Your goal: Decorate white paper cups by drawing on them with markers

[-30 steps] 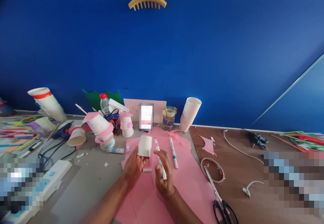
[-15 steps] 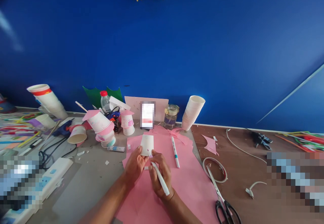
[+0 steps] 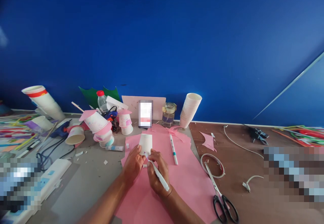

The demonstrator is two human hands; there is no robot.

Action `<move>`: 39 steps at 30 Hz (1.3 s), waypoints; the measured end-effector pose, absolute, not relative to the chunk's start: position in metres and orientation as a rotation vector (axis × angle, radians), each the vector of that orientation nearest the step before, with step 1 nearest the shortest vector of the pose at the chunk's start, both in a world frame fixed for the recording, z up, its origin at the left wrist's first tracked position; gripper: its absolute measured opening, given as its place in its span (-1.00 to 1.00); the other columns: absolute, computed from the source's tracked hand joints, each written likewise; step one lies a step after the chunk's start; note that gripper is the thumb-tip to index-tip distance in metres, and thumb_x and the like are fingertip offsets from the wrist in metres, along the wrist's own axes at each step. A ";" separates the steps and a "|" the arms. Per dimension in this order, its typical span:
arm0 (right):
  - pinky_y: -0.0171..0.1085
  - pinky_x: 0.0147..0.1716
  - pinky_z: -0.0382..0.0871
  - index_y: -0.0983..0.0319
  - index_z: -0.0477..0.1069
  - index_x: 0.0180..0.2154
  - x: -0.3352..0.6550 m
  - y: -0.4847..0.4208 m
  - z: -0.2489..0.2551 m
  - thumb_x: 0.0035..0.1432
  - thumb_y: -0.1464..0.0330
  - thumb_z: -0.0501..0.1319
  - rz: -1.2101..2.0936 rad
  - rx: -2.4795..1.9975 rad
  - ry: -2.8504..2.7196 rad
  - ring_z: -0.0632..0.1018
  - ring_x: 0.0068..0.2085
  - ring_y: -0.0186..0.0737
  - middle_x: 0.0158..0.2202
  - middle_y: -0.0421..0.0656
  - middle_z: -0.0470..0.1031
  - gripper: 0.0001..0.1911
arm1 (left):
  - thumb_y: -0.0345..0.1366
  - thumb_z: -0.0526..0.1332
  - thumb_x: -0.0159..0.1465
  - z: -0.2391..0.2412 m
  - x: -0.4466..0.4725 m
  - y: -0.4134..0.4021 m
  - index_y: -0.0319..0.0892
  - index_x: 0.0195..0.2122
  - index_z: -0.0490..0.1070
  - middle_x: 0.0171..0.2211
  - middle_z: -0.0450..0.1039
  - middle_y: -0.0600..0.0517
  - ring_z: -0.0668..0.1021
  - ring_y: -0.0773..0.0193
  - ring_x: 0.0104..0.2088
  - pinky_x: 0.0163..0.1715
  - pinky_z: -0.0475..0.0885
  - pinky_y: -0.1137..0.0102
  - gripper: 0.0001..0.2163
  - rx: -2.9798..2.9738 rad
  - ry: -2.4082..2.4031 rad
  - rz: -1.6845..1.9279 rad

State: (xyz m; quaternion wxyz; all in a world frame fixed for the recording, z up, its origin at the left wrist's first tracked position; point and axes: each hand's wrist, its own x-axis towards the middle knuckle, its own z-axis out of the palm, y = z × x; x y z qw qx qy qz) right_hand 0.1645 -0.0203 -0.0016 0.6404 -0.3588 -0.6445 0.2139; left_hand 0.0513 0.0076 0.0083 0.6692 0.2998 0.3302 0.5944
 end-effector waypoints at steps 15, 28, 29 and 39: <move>0.01 0.01 0.38 0.16 0.34 -0.23 0.164 -0.019 -0.004 0.25 0.45 0.07 0.495 -0.788 -1.491 0.50 -0.24 -0.17 -0.37 -0.17 0.41 -0.88 | -0.07 0.15 0.25 0.014 0.052 0.006 -0.14 -0.34 0.39 -0.24 0.49 -0.07 0.50 0.11 -0.11 -0.07 0.38 0.25 -0.77 0.747 0.727 1.327; -0.14 -0.10 0.43 0.14 0.38 -0.26 0.167 -0.019 -0.002 0.25 0.43 0.10 0.599 -0.814 -1.368 0.53 -0.06 -0.09 -0.33 -0.14 0.46 -0.90 | -0.15 0.22 0.21 0.012 0.052 0.006 -0.13 -0.22 0.42 -0.26 0.51 0.01 0.51 0.16 -0.10 0.01 0.30 0.23 -0.81 0.693 0.658 1.356; -0.14 -0.10 0.44 0.14 0.39 -0.26 0.167 -0.018 -0.002 0.25 0.42 0.11 0.614 -0.824 -1.347 0.54 -0.06 -0.09 -0.33 -0.15 0.46 -0.90 | -0.15 0.23 0.20 0.011 0.052 0.007 -0.12 -0.21 0.42 -0.27 0.51 0.01 0.51 0.16 -0.11 0.01 0.30 0.22 -0.80 0.688 0.653 1.358; -0.16 -0.15 0.48 0.15 0.43 -0.28 0.169 -0.018 0.003 0.23 0.40 0.14 0.679 -0.813 -1.245 0.57 -0.09 -0.09 -0.33 -0.14 0.50 -0.90 | -0.22 0.18 0.20 0.010 0.049 0.009 -0.16 -0.15 0.43 -0.29 0.52 -0.03 0.52 0.13 -0.13 -0.08 0.35 0.27 -0.78 0.751 0.662 1.307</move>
